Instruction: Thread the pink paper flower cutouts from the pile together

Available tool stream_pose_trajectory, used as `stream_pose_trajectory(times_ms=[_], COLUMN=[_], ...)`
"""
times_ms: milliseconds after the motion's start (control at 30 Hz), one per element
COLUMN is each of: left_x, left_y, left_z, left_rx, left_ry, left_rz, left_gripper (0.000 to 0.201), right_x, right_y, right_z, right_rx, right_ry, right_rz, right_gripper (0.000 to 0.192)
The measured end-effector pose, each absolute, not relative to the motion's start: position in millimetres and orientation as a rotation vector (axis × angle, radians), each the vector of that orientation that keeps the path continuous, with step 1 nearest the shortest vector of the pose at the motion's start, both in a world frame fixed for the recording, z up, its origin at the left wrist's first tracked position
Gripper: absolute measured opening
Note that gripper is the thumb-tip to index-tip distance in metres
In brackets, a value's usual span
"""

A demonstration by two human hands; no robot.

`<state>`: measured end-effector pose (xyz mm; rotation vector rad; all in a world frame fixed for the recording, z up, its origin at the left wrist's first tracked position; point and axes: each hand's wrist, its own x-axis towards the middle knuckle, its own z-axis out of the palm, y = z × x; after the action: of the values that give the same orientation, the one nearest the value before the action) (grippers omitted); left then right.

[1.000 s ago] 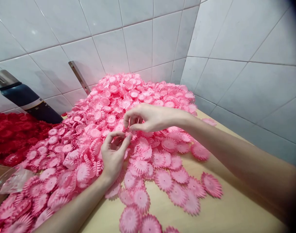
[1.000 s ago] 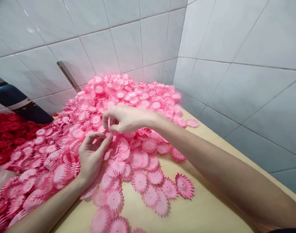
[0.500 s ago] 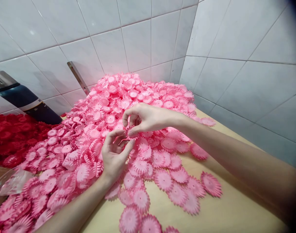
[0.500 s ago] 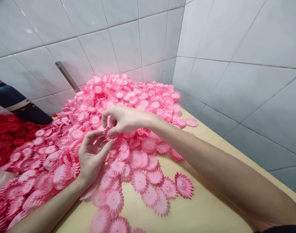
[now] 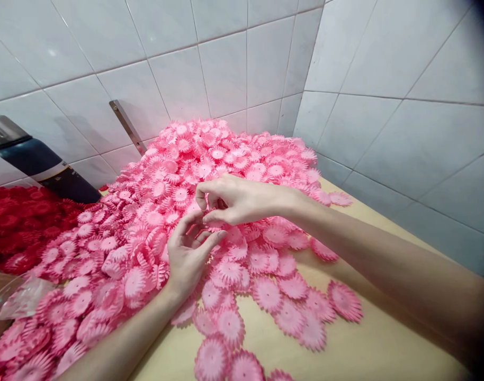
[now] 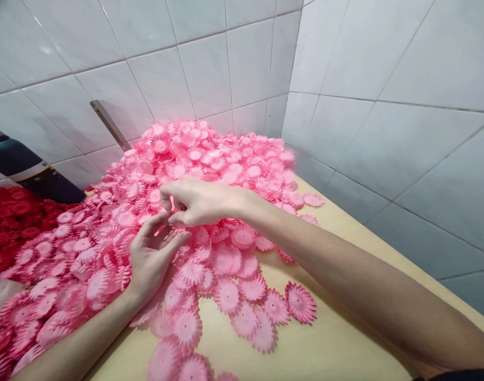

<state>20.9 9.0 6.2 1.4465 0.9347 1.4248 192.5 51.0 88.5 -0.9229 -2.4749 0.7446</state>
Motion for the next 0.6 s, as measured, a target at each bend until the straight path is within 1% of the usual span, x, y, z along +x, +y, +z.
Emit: stream_pose_trajectory(times_ms=[167, 233, 433, 600], left_x=[21.3, 21.6, 21.0, 20.5], left_y=[10.1, 10.1, 9.6, 7.7], left_z=[5.1, 4.4, 3.7, 7.3], left_rx=[1.404, 1.398, 1.401, 1.45], left_ry=[0.958, 0.945, 0.917, 0.953], left_rz=[1.465, 1.461, 1.436, 1.403], left_gripper=[0.041, 0.044, 0.047, 0.041], right_x=[192.7, 193.4, 194.3, 188.9], right_y=[53.6, 53.4, 49.3, 47.7], right_z=[88.4, 88.7, 87.9, 88.4], right_rx=[-0.956, -0.972, -0.935, -0.892], right_ry=[-2.462, -2.456, -2.491, -2.443], right_rz=[0.765, 0.798, 0.784, 0.81], right_gripper=[0.024, 0.025, 0.019, 0.007])
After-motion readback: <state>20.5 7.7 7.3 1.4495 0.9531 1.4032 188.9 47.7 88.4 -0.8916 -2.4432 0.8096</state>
